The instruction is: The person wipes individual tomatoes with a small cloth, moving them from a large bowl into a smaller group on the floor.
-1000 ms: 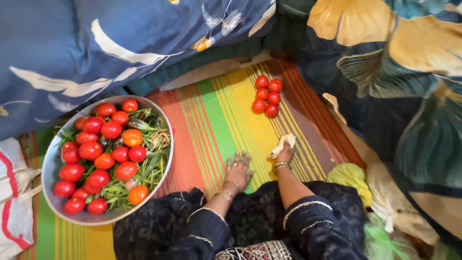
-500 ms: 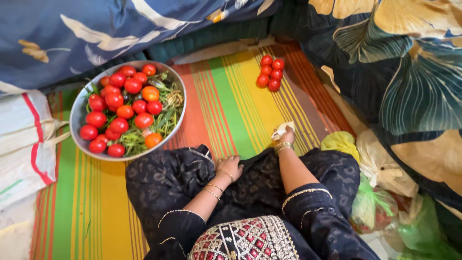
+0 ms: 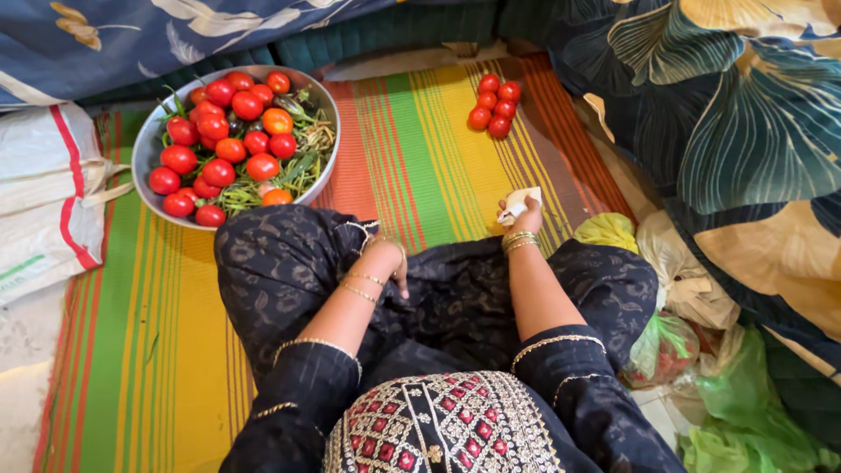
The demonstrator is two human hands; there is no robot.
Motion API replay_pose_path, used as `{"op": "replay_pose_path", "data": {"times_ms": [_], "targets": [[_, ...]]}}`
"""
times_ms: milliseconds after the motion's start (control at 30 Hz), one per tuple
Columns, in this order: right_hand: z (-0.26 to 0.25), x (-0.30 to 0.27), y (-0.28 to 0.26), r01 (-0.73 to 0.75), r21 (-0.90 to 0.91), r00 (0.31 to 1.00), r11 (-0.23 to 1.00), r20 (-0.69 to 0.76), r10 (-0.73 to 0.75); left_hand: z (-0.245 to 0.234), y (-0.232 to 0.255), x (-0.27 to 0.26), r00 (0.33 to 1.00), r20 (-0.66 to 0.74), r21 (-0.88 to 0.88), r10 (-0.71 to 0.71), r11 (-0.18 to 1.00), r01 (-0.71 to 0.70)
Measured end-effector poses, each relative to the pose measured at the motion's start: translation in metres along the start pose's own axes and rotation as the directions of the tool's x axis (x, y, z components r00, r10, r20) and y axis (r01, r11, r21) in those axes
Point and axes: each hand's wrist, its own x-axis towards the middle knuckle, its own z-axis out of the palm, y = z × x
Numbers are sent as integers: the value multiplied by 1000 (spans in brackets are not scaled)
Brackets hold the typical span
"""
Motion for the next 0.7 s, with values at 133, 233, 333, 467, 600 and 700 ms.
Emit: {"op": "replay_pose_path", "data": {"times_ms": [133, 233, 333, 467, 600, 700], "targets": [[0, -1, -3, 11, 2, 1000, 1000, 28, -11, -7, 7, -2, 997, -82, 132, 6, 991, 5], [1, -1, -4, -29, 2, 999, 1000, 33, 29, -7, 23, -9, 948, -318, 116, 32, 993, 5], [4, -1, 0, -36, -7, 997, 999, 61, 37, -2, 44, -7, 892, -450, 94, 55, 995, -13], [11, 0, 10, -14, -59, 996, 998, 84, 19, 11, 66, 6, 868, -490, 88, 84, 995, -46], [22, -3, 23, 47, -193, 988, 980, 156, -17, 18, 77, 26, 859, -502, 95, 102, 994, -62], [38, -11, 32, 103, -272, 977, 957, 211, -45, 16, 80, 49, 857, -503, 104, 111, 992, -68]]}}
